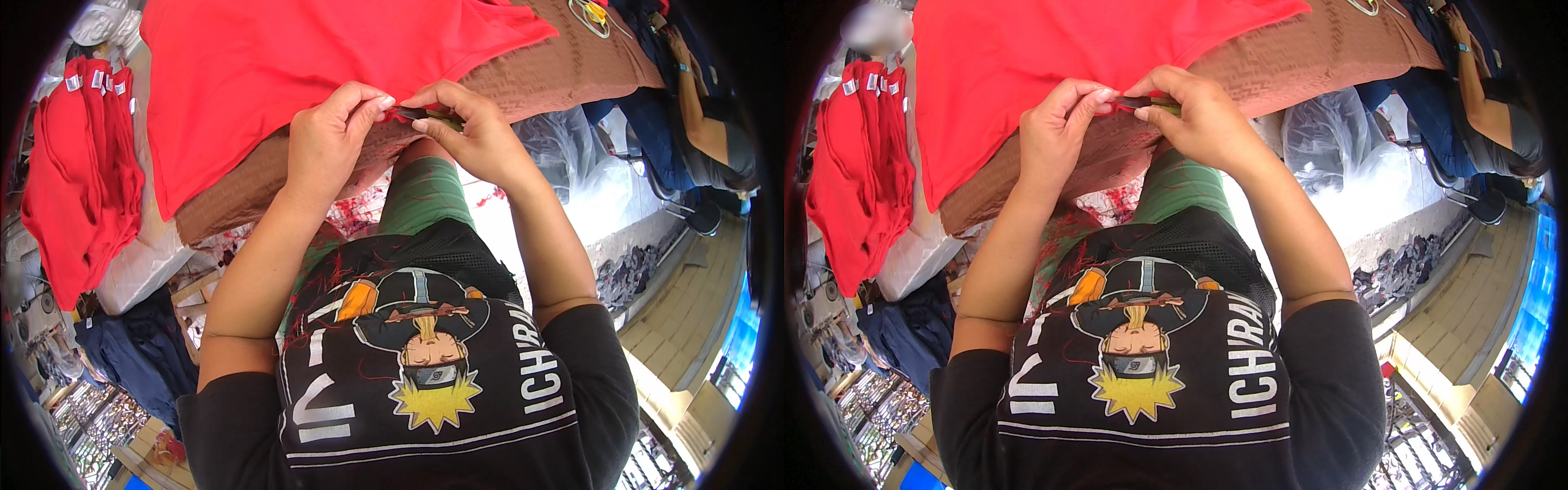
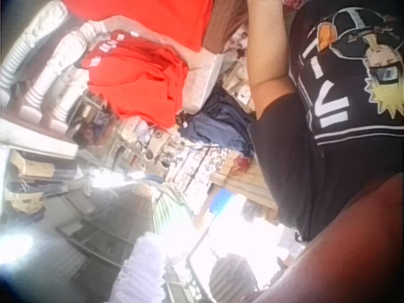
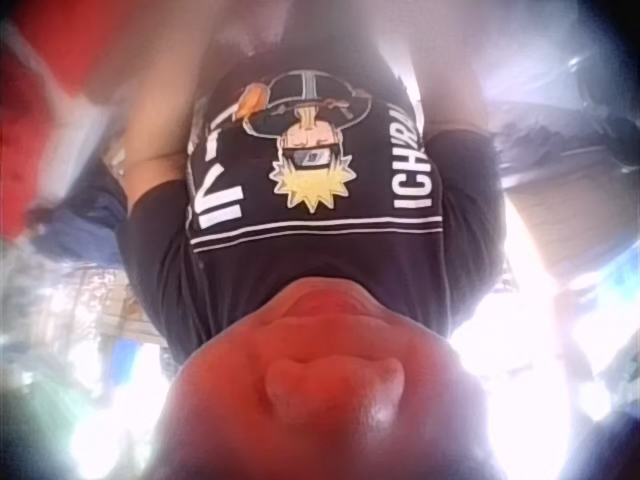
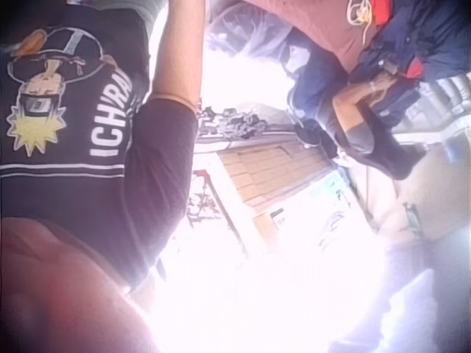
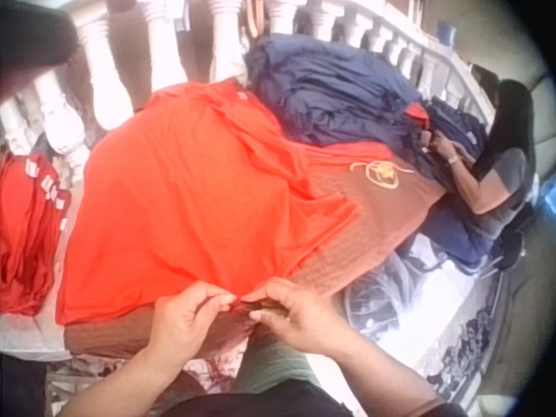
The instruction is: The person trims excess threads from the seams and labels of several red shirts using thread snips and stacks the completed shirts one by one.
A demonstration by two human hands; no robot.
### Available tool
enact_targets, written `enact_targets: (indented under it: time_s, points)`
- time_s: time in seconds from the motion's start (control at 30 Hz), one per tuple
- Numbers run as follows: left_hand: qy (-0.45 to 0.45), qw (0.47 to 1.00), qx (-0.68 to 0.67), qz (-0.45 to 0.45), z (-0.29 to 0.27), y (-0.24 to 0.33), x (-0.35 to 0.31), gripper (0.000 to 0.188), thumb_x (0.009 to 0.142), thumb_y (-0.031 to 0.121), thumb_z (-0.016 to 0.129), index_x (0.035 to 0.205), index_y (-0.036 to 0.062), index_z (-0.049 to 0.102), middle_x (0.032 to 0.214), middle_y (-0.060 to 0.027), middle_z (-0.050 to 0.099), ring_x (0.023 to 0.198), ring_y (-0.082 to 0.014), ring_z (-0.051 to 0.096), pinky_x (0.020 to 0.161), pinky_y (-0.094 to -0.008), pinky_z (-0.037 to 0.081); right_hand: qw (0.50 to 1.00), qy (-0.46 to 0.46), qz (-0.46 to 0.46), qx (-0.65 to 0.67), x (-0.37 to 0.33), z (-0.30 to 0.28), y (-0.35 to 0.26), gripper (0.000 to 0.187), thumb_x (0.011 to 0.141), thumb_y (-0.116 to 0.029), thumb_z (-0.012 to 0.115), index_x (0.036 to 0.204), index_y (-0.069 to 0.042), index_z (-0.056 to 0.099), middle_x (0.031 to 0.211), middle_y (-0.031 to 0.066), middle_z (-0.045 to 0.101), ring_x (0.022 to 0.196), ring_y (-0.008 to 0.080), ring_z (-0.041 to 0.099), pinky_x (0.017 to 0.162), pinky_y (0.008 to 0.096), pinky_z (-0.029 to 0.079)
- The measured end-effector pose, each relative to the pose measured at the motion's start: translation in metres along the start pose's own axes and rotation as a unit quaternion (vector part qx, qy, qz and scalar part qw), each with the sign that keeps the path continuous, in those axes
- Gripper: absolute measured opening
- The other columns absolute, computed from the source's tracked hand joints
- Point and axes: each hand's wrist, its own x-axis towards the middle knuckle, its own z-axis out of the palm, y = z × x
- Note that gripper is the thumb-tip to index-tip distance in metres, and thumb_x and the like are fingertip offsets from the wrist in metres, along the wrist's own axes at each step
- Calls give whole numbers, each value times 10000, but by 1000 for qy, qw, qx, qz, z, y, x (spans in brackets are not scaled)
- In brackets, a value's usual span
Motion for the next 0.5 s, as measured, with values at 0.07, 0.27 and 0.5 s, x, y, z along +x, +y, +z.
enact_targets:
  time_s: [0.07, 0.27, 0.5]
  points:
    - [4, 1000, -3, -6, 0, 2, 0, 127, 900, 105, 627, 948, -4, 669, 873, -59, 706, 842, -125, 667, 775, -251, 528, 999, -2, -17, -40, 1, 0, -2, 181, 821, 3, 633, 1000, -17, 620, 897, 115, 642, 844, 222, 649, 741, 318, 508]
    - [-76, 945, -29, 318, -41, 14, 16, 336, 896, 226, 598, 623, 31, 614, 826, -111, 670, 735, -189, 605, 704, -307, 467, 984, 18, -49, -169, 3, -10, -9, 214, 774, -3, 663, 982, -40, 627, 883, 112, 628, 842, 259, 643, 734, 345, 496]
    - [-34, 980, -28, 196, -53, 18, 11, 155, 875, 141, 587, 771, 29, 616, 859, -102, 665, 838, -213, 600, 761, -337, 462, 982, 37, -26, -183, -3, -32, -15, 281, 744, -18, 696, 1008, -96, 641, 1019, 83, 603, 864, 222, 654, 735, 331, 503]
